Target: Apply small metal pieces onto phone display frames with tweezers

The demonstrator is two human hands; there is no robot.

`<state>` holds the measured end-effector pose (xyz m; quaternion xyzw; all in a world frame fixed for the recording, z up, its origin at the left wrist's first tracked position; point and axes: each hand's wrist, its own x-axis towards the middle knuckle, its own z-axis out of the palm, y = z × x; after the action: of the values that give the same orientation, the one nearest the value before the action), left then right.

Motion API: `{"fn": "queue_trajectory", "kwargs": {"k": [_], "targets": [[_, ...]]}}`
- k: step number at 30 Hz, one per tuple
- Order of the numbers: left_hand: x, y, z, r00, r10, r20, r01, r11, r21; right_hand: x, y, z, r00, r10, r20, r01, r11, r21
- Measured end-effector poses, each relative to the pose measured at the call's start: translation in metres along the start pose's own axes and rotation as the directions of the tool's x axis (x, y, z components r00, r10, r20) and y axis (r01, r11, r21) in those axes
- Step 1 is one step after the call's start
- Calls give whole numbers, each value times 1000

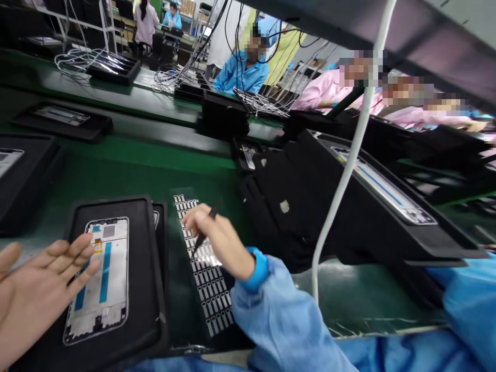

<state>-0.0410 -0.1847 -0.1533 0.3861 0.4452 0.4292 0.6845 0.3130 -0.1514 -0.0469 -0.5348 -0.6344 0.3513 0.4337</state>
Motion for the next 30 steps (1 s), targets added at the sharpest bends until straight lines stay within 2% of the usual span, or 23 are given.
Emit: {"fn": "queue_trajectory", "kwargs": {"k": [1,3,4,6,9,11,12,13,15,17,19,21,22,24,27,30], "targets": [[10,18,22,996,-90,-12,88,989,-118,13,10,-4,990,92,-106,-85,994,67],[24,48,57,982,-185,-38,169,950,-263,35,29,-6,954,229,-195,-185,957,222],[29,59,68,978,-205,-47,184,941,-284,43,38,-5,938,272,-213,-204,933,295],[31,69,79,979,-196,-61,173,947,-272,55,53,0,923,314,-223,-203,889,410],[29,69,77,994,-107,-10,106,992,-71,66,71,4,915,343,-213,-203,847,491],[32,72,74,997,-60,55,48,980,194,72,83,3,910,364,-198,-224,833,506],[36,75,75,996,-34,85,3,941,339,74,89,2,906,374,-196,-233,830,507],[41,80,77,993,4,114,-58,878,476,76,94,1,902,382,-202,-238,829,506],[56,93,86,976,108,191,-212,693,689,78,105,-1,890,390,-237,-230,832,505],[75,104,101,924,193,331,-383,467,797,78,111,-1,882,390,-265,-219,837,501],[95,108,121,812,213,544,-582,215,784,78,114,1,885,382,-265,-217,844,490],[116,101,142,670,138,729,-734,-24,679,77,115,2,893,372,-253,-222,853,472],[125,94,151,633,89,769,-764,-85,639,77,116,3,894,369,-253,-224,858,462],[140,76,168,605,10,796,-787,-143,600,77,117,4,892,368,-261,-227,867,444],[152,50,181,605,-70,793,-788,-199,583,77,119,4,890,371,-267,-240,876,418],[153,39,183,608,-122,785,-785,-244,570,78,120,5,892,374,-253,-257,881,398]]}}
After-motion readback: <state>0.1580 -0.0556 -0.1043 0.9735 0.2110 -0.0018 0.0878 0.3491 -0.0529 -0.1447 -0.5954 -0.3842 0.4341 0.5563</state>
